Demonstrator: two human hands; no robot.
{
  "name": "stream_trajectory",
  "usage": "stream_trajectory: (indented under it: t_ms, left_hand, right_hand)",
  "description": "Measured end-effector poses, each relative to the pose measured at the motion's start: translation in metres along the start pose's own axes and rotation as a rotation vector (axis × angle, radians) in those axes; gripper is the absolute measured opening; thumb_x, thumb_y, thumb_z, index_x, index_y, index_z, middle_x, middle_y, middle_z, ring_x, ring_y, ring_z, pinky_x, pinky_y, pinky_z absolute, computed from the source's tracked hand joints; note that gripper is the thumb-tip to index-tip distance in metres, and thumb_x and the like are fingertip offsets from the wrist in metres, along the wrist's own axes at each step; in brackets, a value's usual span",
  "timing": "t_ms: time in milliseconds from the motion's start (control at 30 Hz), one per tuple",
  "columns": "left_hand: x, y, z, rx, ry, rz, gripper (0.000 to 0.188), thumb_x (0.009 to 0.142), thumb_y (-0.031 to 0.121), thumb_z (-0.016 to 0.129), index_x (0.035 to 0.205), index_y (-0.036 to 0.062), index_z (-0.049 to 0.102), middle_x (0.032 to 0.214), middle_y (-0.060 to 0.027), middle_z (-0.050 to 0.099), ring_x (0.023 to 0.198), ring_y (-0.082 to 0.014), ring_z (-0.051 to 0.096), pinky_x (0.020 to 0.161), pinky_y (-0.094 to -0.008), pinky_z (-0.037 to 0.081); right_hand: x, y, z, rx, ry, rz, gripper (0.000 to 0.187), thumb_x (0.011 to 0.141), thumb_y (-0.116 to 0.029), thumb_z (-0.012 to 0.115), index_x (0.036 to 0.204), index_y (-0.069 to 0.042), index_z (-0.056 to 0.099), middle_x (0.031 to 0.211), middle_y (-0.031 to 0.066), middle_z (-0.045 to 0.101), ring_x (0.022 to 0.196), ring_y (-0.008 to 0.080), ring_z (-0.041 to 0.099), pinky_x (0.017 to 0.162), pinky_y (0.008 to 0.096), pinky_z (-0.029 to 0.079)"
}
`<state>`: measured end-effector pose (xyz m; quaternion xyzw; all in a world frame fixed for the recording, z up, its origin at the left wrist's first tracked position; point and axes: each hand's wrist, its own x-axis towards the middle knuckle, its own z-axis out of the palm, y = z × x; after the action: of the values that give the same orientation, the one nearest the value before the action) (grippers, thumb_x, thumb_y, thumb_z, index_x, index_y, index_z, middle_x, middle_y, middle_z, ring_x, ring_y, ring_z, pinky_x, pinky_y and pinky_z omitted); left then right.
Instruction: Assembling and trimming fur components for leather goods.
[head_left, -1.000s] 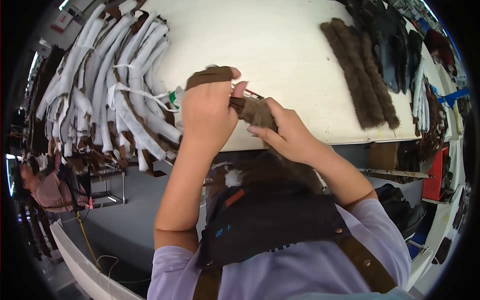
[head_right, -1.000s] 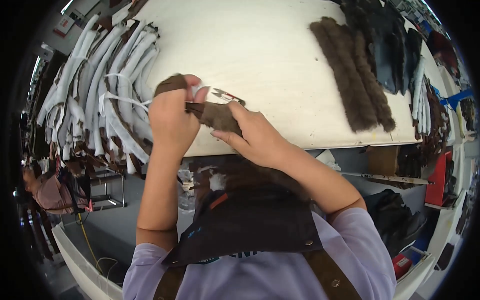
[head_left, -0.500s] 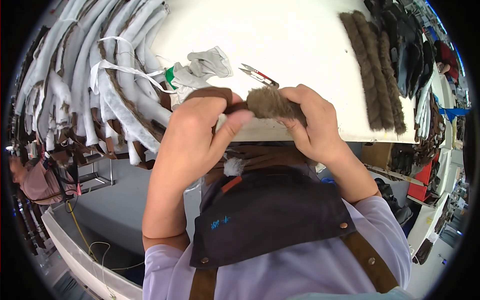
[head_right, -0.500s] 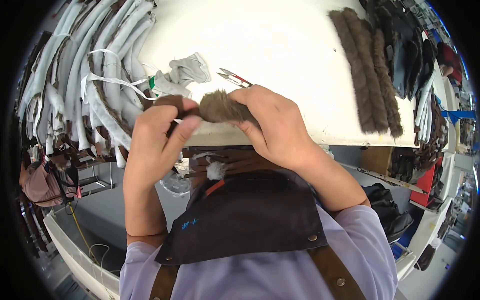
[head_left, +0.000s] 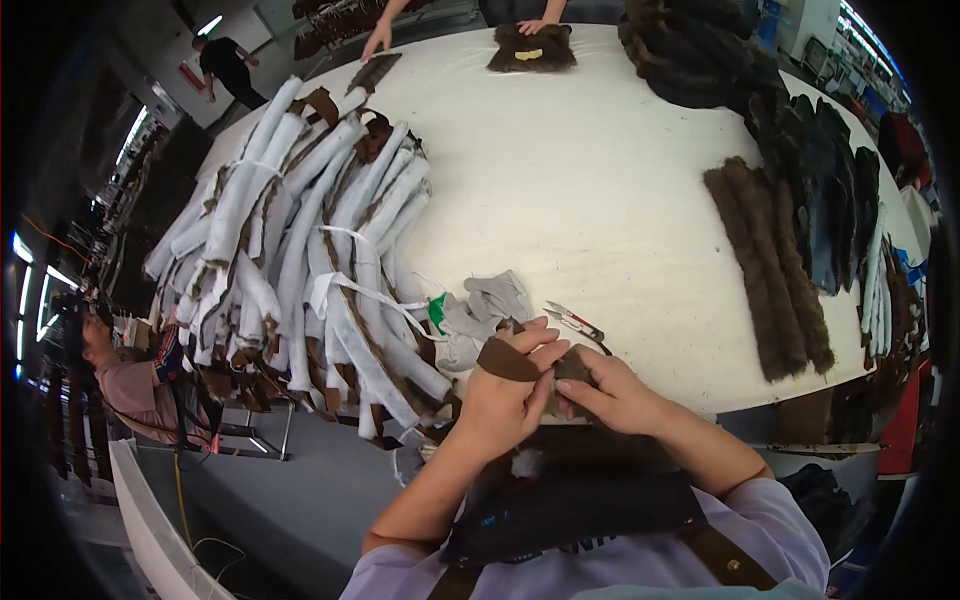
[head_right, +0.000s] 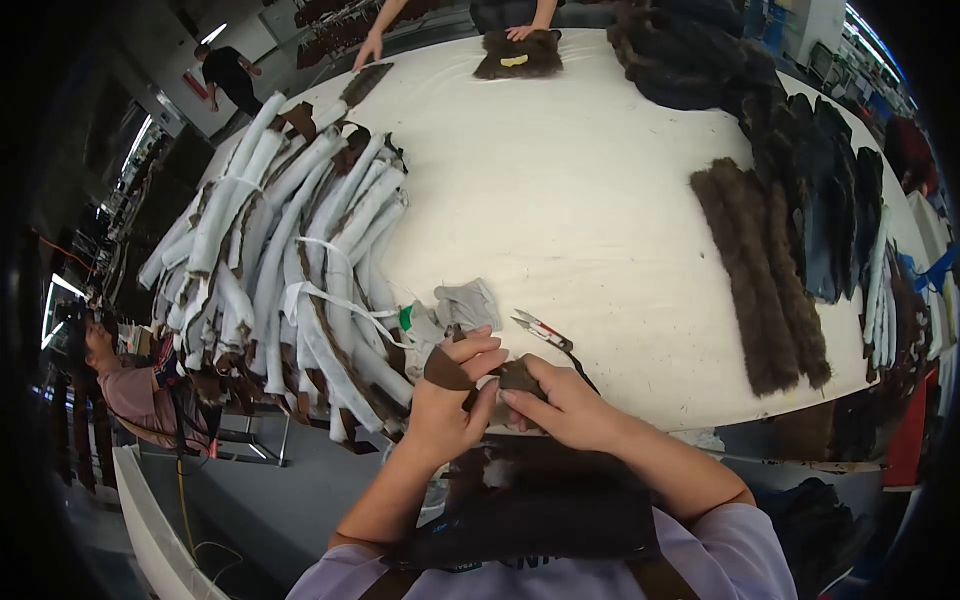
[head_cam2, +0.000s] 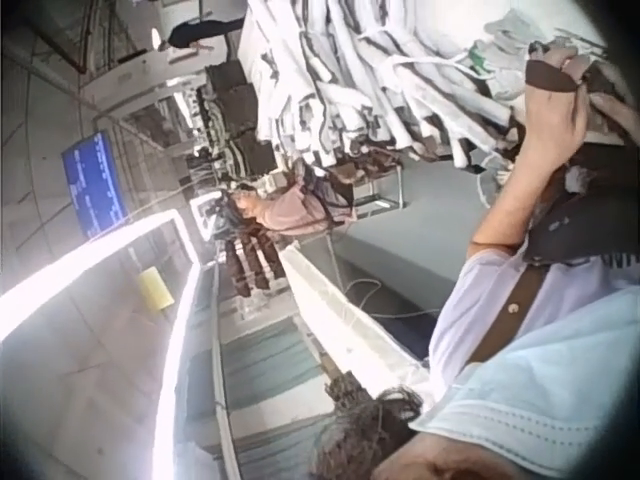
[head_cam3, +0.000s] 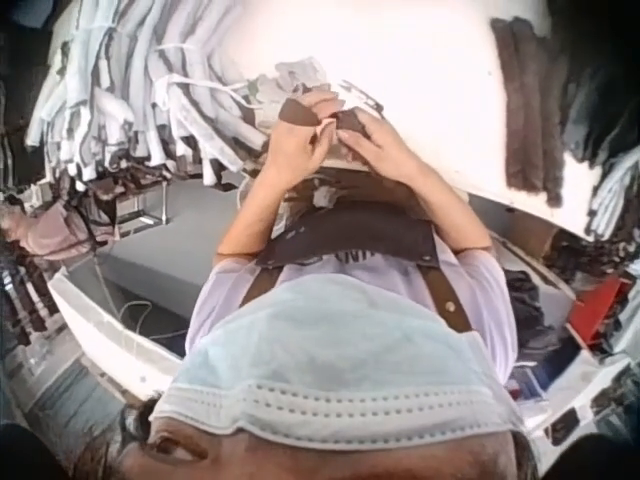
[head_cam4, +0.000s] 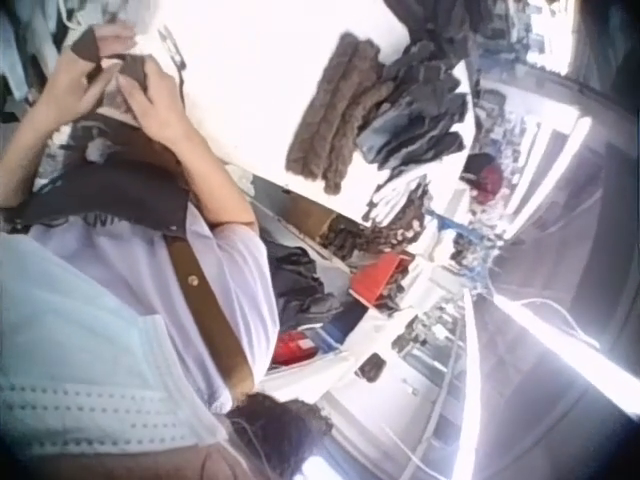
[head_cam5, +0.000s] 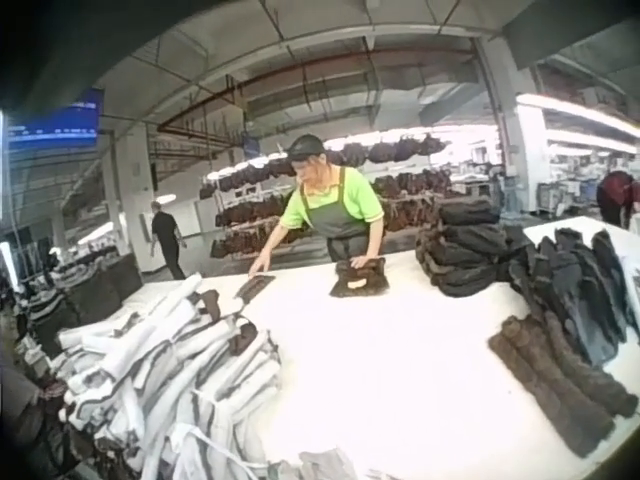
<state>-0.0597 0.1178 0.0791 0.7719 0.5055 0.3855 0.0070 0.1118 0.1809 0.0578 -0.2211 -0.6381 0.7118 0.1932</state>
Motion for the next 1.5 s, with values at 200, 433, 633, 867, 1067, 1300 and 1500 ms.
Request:
stream_trajectory:
  t_ms: [200,433,633,867,1067,1300,1500]
  left_hand:
    - [-0.022,0.003,-0.023,-1.579,-0.030,-0.336,0.029,0.087,0.012,0.053,0.110,-0.0056,0.050,0.094,-0.0131,0.058,0.083,-0.0217,0.059,0.077,-0.0335,0.046]
    - [-0.020,-0.010,-0.043,0.102,-0.185,-0.523,0.054,0.077,0.021,0.067,0.121,-0.0008,0.044,0.117,-0.0217,0.046,0.103,-0.0364,0.050,0.086,-0.0390,0.042]
    - [0.025,0.006,-0.031,-0.124,-0.046,-0.243,0.047,0.080,0.026,0.061,0.117,0.0004,0.047,0.115,-0.0193,0.050,0.108,-0.0372,0.047,0.096,-0.0403,0.035]
    - [0.033,0.011,-0.004,-0.404,-0.318,-0.449,0.030,0.083,0.029,0.059,0.091,0.0011,0.053,0.077,-0.0138,0.057,0.074,-0.0310,0.054,0.069,-0.0373,0.043]
    - [0.023,0.013,-0.003,-0.685,-0.377,-0.543,0.032,0.091,0.028,0.050,0.075,0.0002,0.053,0.060,-0.0079,0.051,0.055,-0.0189,0.048,0.054,-0.0295,0.039]
    - [-0.003,0.010,0.015,-1.584,0.031,-0.778,0.045,0.096,0.034,0.036,0.072,0.0009,0.056,0.103,-0.0105,0.053,0.092,-0.0170,0.051,0.080,-0.0301,0.041]
    - [-0.004,-0.017,-0.012,-1.955,0.266,-0.564,0.042,0.094,0.042,0.037,0.122,0.0128,0.046,0.132,-0.0076,0.040,0.117,-0.0242,0.042,0.103,-0.0525,0.026]
  right_hand:
    - [-0.005,0.005,-0.009,-0.124,0.322,-0.077,0.018,0.091,-0.018,0.049,0.087,-0.001,0.043,0.066,0.0029,0.053,0.060,0.0096,0.049,0.055,0.0246,0.040]
    - [-0.006,-0.012,-0.030,-0.305,0.418,-0.066,0.017,0.090,-0.016,0.050,0.094,0.000,0.046,0.065,0.0089,0.051,0.058,0.0185,0.049,0.054,0.0293,0.040]
    - [-0.010,-0.023,-0.012,-0.446,0.328,-0.204,0.025,0.087,-0.019,0.055,0.099,0.001,0.046,0.078,0.0188,0.056,0.070,0.0374,0.055,0.061,0.0372,0.043]
    - [-0.020,-0.026,-0.014,-0.431,0.292,-0.179,0.029,0.090,-0.026,0.050,0.099,0.002,0.045,0.078,0.0195,0.055,0.070,0.0370,0.055,0.062,0.0368,0.043]
    - [-0.022,-0.023,-0.017,-0.005,0.106,-0.028,0.043,0.094,-0.036,0.040,0.101,0.005,0.049,0.073,0.0063,0.053,0.055,0.0095,0.044,0.050,0.0227,0.037]
    - [-0.009,0.004,-0.011,0.413,-0.064,0.069,0.024,0.088,-0.018,0.057,0.101,0.001,0.051,0.070,0.0029,0.054,0.062,0.0084,0.051,0.056,0.0219,0.042]
    - [-0.057,0.040,-0.031,-0.133,-0.233,0.462,0.034,0.080,-0.015,0.063,0.109,0.000,0.053,0.073,0.0110,0.061,0.067,0.0139,0.059,0.063,0.0291,0.048]
